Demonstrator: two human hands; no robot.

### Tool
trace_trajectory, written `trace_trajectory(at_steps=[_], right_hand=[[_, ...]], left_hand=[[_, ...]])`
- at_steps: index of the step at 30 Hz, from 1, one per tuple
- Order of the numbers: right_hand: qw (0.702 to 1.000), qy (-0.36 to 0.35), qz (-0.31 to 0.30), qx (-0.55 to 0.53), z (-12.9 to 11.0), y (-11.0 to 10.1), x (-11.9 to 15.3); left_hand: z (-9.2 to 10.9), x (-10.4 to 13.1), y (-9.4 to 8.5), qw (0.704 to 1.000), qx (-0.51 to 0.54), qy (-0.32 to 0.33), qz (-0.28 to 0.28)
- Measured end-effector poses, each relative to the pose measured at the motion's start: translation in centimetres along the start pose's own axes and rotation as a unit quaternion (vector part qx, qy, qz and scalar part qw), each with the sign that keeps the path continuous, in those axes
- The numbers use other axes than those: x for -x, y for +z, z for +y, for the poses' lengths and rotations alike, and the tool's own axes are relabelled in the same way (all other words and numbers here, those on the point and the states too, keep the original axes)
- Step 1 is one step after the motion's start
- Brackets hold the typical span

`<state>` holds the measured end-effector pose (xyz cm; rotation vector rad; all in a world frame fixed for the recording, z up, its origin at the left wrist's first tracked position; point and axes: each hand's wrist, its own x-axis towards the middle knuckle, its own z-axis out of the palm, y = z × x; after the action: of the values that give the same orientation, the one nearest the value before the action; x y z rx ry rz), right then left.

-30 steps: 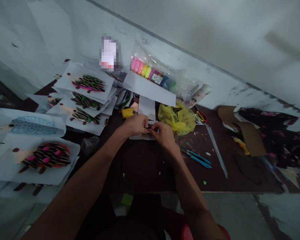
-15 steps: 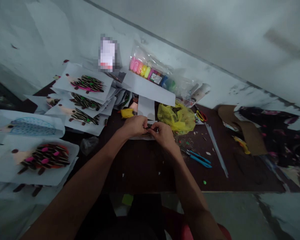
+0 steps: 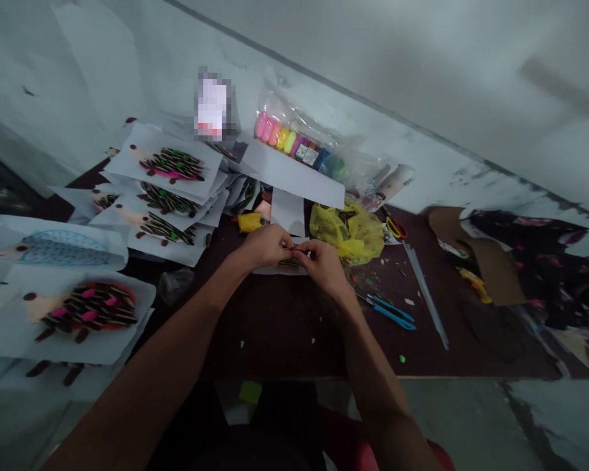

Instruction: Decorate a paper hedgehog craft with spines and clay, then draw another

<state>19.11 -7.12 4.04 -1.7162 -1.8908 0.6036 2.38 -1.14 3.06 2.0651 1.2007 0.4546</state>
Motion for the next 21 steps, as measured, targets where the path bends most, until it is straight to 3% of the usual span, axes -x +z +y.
trace_trajectory(at_steps=[6,10,17,21], right_hand=[[0.990,-0.001,0.019,-0.142,0.6,0.0,-0.3],[0.984,0.000,0.057,-0.166,0.9,-0.1,-0.4],[0.977,-0.047,0.114,-0.173,1.1,-0.1,-0.4],[0.970,-0.060,0.122,-0.202,1.1,-0.1,-0.4]], left_hand=[[0.0,-0.1,-0.5,0.987,0.154,0.045,-0.026],[0.5,0.2,-0.9,0.961,0.266,0.009,-0.076],[0.6,0.6,-1.4,0.929,0.336,0.030,-0.149],[0.3,0.5,-1.5,0.920,0.364,0.040,-0.138]])
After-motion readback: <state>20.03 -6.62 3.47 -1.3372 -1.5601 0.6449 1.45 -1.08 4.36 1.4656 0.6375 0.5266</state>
